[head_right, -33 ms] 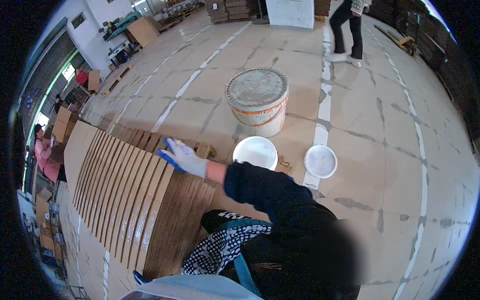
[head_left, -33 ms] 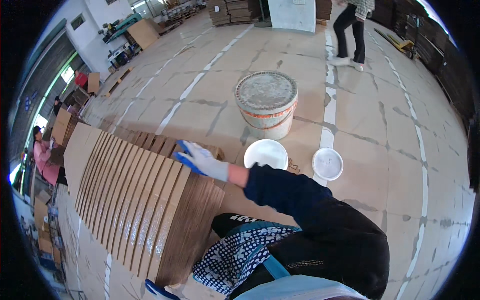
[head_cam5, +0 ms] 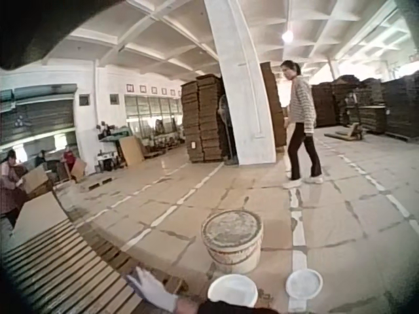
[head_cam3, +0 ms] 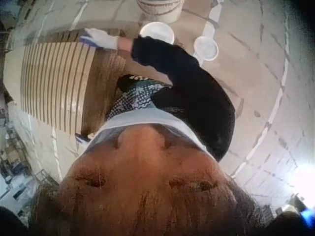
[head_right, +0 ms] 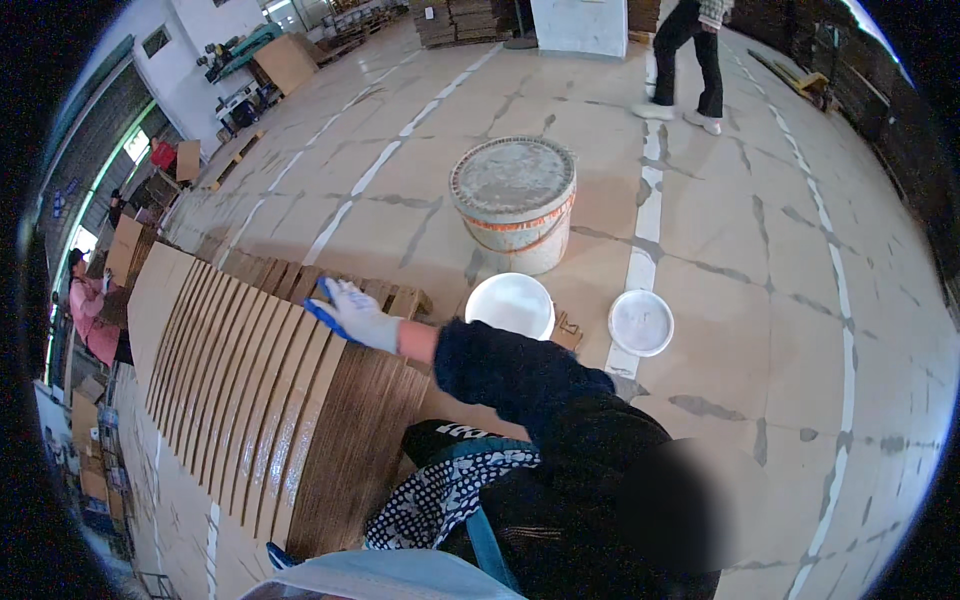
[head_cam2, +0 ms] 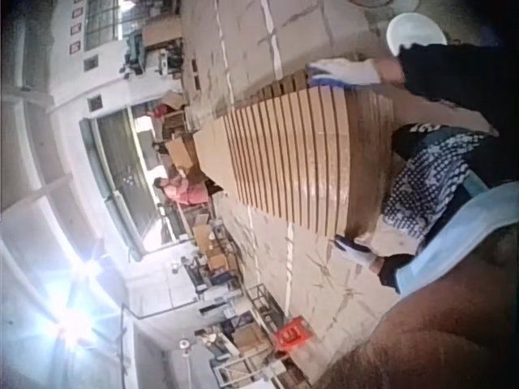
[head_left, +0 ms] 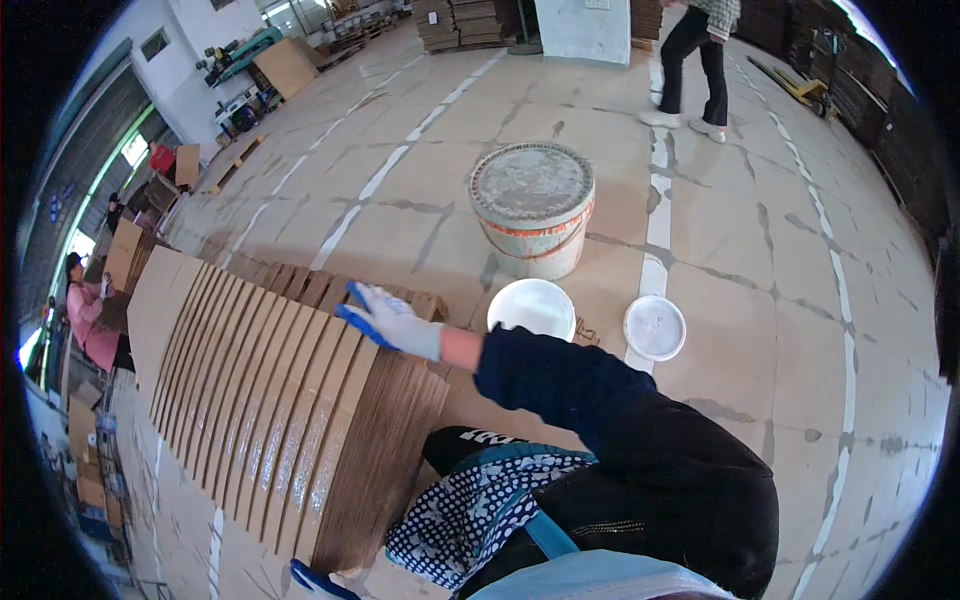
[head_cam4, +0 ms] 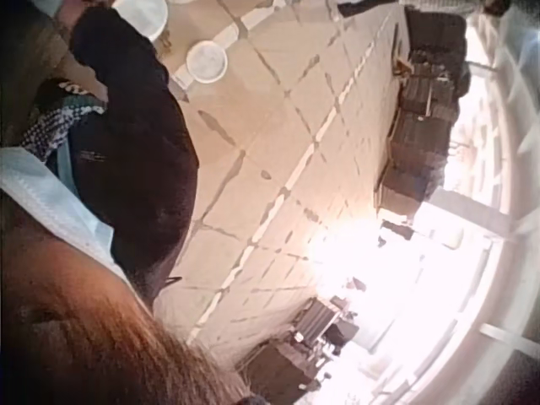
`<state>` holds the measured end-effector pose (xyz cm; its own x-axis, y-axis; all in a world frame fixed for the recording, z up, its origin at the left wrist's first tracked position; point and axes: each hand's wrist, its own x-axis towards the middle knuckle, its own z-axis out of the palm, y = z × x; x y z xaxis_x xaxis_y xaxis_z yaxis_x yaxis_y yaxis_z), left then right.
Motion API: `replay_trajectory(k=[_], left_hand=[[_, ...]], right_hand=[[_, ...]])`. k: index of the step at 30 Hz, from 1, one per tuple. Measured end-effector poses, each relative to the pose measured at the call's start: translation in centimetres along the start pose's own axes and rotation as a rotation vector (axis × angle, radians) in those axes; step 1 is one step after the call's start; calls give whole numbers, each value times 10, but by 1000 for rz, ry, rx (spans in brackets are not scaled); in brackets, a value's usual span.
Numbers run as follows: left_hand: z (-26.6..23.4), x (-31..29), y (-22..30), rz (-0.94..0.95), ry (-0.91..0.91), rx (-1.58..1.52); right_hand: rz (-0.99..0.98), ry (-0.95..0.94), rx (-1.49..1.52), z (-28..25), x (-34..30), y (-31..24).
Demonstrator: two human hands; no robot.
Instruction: Painting or applying a liquid finish to a wooden slatted structure using a brush.
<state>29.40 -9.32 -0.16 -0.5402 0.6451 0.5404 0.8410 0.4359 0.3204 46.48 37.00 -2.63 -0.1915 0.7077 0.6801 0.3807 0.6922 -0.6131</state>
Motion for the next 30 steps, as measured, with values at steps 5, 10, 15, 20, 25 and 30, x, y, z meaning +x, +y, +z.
replay_trajectory(k=[5, 10, 15, 20, 25, 30], left_hand=[[-15, -5, 9, -27, 51, 30], [-13, -7, 6, 43, 80, 110], [-16, 7, 32, -333, 75, -204], [0, 16, -50, 715, 111, -658], [-12, 10, 42, -657, 122, -743], [3, 14, 38, -852, 356, -509]], right_hand=[[-139, -440, 171, 18, -1, -44], [73, -413, 58, 2, -4, -63], [71, -349, 46, 0, -6, -56], [83, -393, 81, 4, -3, -69], [94, -397, 64, -2, -4, -61], [63, -371, 59, 7, -6, -60]])
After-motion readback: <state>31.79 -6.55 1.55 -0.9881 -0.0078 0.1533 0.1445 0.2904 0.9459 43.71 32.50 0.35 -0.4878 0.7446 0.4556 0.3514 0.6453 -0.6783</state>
